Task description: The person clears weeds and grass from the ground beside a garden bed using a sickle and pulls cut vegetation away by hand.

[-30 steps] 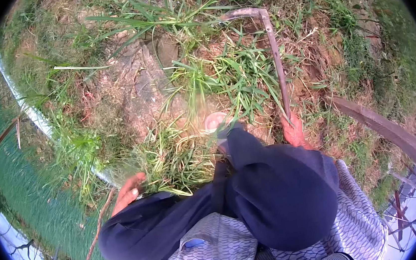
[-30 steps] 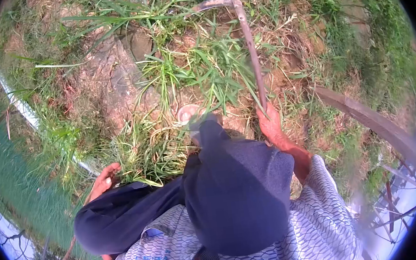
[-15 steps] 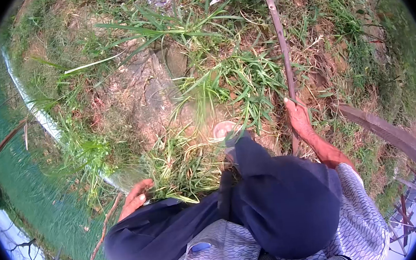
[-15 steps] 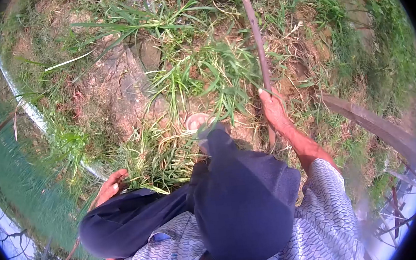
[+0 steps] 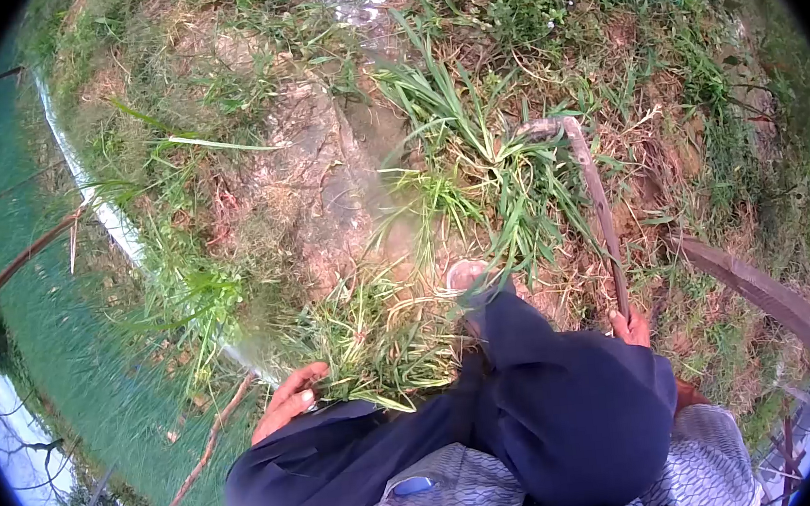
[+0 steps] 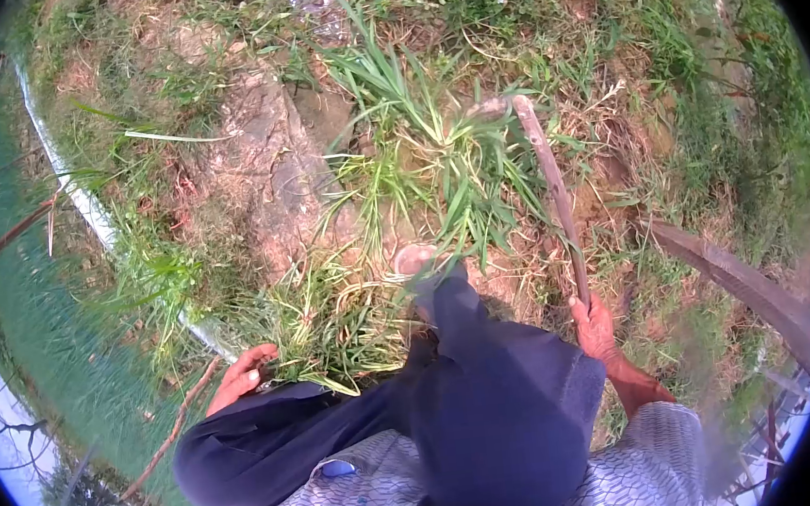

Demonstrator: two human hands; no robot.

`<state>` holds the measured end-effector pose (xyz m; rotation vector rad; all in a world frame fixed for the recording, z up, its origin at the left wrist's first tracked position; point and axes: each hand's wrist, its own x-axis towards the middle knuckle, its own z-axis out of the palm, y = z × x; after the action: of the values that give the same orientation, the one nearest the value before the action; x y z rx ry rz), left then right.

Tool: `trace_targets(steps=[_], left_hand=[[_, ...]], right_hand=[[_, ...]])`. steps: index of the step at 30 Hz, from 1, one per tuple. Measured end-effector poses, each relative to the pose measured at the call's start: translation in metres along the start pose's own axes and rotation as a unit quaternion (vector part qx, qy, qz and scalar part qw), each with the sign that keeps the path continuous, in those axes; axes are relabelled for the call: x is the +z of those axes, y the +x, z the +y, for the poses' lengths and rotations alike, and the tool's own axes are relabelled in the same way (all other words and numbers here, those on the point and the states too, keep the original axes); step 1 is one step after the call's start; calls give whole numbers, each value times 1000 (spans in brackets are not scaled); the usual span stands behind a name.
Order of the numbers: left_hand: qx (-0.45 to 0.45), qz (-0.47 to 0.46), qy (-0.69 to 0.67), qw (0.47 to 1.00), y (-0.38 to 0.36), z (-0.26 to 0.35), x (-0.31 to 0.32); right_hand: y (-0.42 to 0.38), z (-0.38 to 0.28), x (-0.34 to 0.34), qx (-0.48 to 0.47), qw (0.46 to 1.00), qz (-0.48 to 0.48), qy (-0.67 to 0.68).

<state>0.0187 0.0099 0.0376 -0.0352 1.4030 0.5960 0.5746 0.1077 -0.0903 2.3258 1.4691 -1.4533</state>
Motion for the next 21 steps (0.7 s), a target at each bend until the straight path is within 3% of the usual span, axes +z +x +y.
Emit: trace_targets(steps=[1,3,4,5,8,10,11,14,16,17,21], left_hand=[[2,9,23,1000,1,2,0],[14,6,36,999,4,6,0],[14,11,52,998,3,7,0],[13,17,69,997,3,8,0],[18,25,99,995,-1,6,0],[22,45,106,993,-9,1,2],[31,67,116,991,-13,1,1],[43,76,48,995,-20,-8,3],[38,52,39,997,-14,-19,-12],[36,31,19,999,-13,-28,-18],[3,113,51,992,-30,5,16]], right_hand=[[17,-23,3,5,1000,7,-6],[57,-73,25,-100,992,66,31],[90,-79,39,-94,989,25,114],[104,-127,43,-143,987,46,50],[154,-198,79,-172,985,30,20],[156,-193,99,-209,974,27,-82],[132,-185,95,-147,984,-43,-87],[124,-149,106,-185,975,-19,-122],[120,-165,102,-154,986,-60,-2],[132,-175,102,-169,985,-18,-19],[169,-252,95,-183,980,16,82]])
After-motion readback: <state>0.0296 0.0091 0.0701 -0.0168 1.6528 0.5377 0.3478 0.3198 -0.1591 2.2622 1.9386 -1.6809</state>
